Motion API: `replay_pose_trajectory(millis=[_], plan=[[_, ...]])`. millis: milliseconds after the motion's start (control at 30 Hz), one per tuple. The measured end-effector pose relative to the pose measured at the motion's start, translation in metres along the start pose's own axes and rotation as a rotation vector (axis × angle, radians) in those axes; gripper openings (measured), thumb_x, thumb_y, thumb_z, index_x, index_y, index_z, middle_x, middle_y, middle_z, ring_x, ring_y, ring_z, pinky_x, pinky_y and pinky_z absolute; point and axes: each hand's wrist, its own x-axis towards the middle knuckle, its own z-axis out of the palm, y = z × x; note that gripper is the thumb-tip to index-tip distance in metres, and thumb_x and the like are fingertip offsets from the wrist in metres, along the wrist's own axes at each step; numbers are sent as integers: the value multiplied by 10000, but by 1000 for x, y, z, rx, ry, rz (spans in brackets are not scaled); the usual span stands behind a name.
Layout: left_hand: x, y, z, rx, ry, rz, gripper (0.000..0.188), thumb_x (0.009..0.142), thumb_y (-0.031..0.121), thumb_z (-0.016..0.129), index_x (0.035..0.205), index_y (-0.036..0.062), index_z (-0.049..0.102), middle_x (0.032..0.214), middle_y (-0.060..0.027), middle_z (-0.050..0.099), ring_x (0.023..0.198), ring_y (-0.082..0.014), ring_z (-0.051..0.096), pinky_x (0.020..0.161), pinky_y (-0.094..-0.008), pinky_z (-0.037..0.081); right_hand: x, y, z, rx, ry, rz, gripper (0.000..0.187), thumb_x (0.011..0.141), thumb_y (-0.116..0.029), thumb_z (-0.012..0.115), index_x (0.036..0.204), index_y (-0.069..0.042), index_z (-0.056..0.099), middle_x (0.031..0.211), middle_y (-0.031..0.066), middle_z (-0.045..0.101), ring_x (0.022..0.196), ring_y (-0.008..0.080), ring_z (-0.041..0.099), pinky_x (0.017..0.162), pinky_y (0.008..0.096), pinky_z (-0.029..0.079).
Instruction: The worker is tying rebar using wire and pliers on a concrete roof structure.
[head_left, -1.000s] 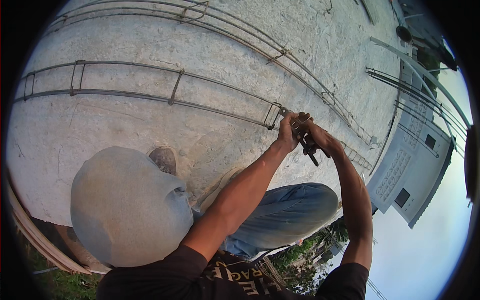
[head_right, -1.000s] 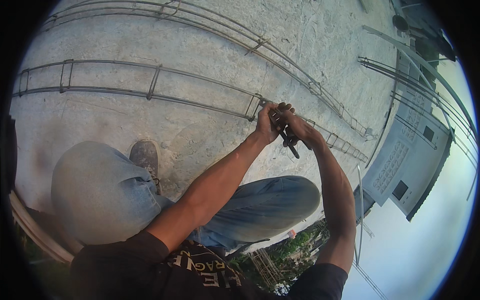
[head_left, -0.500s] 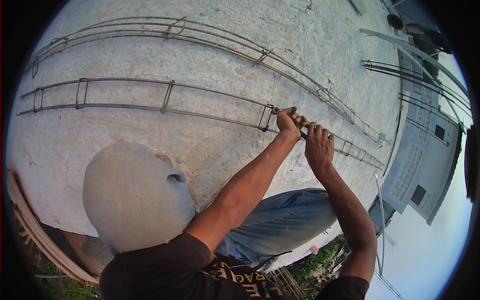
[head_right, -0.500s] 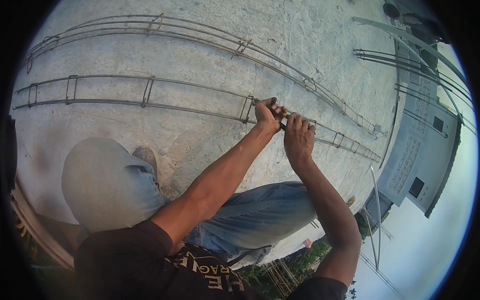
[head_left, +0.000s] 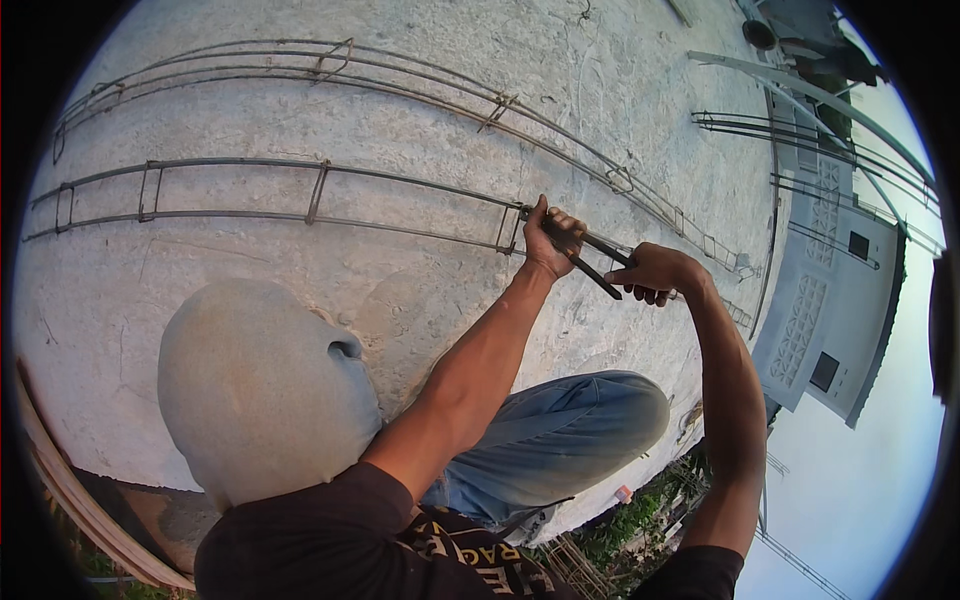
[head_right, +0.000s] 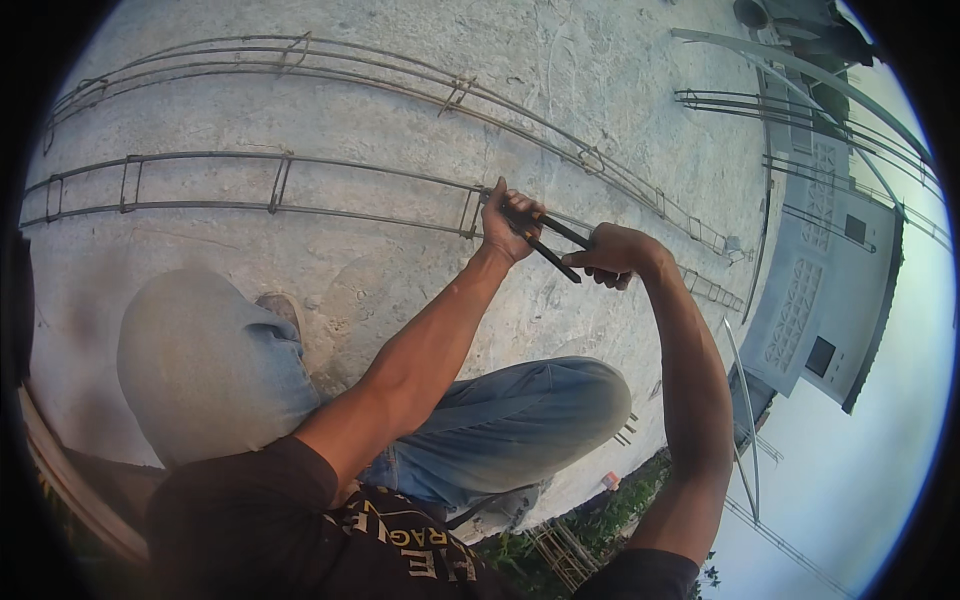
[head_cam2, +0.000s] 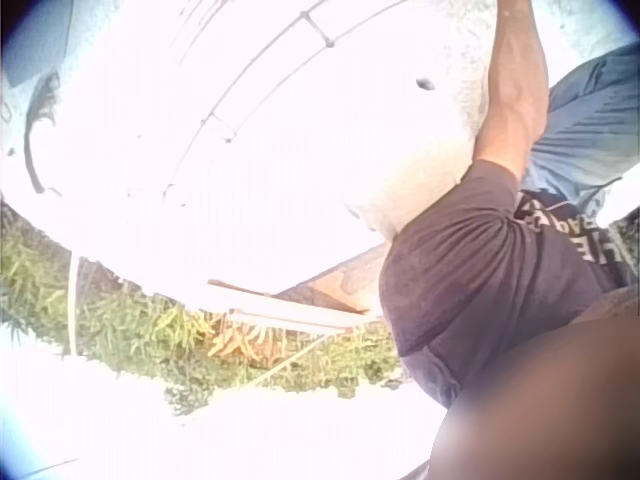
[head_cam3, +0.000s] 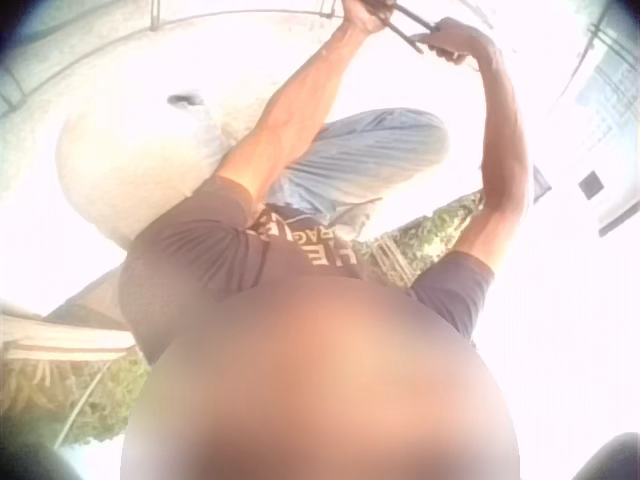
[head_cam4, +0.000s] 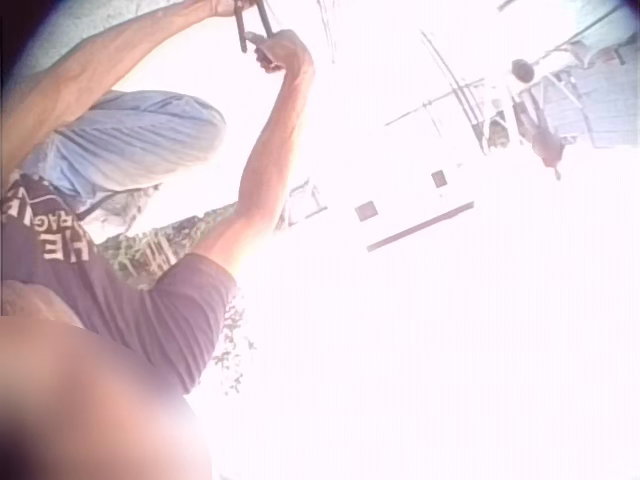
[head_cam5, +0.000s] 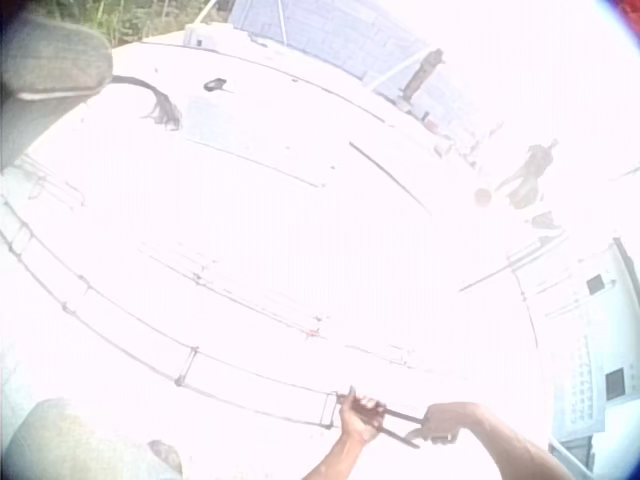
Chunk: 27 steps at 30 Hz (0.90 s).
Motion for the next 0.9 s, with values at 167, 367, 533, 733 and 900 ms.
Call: replay_pose_trajectory(millis=[167,367,533,733,900], plan=[[3,-9,8,-219,30,-25,406,916,385,630,630,143,473,552,41,419,539,-131,448,692,-335,486,-4,54,49,543,50,-187,545,1006,-522,424,609,-167,310,526,-83,259,431,58,228,382,269,205],[-1,-10,10,4,144,-29,453,952,404,560,607,162,395,540,44,305,500,-132,326,590,-326,389,-48,33,39,87,339,-33,517,952,-523,523,775,-45,607,612,32,538,586,194,538,572,375,432],[8,-12,23,113,369,83,509,1005,463,431,599,172,339,526,44,254,471,-135,267,547,-327,365,-67,-37,52,-586,1046,-240,862,733,-391,793,1361,56,410,1470,259,314,1421,390,227,1147,494,227],[24,-6,26,84,541,112,553,987,524,433,577,162,354,508,21,315,460,-149,319,546,-353,395,48,-25,70,-784,954,-84,201,921,-161,503,938,-12,637,919,154,702,880,288,692,803,431,509],[-12,-22,15,171,357,41,452,845,544,671,784,118,532,758,-63,605,694,-257,604,705,-425,513,36,-21,12,-122,44,-147,263,804,-260,730,743,-13,664,627,90,663,518,173,643,484,316,514]])
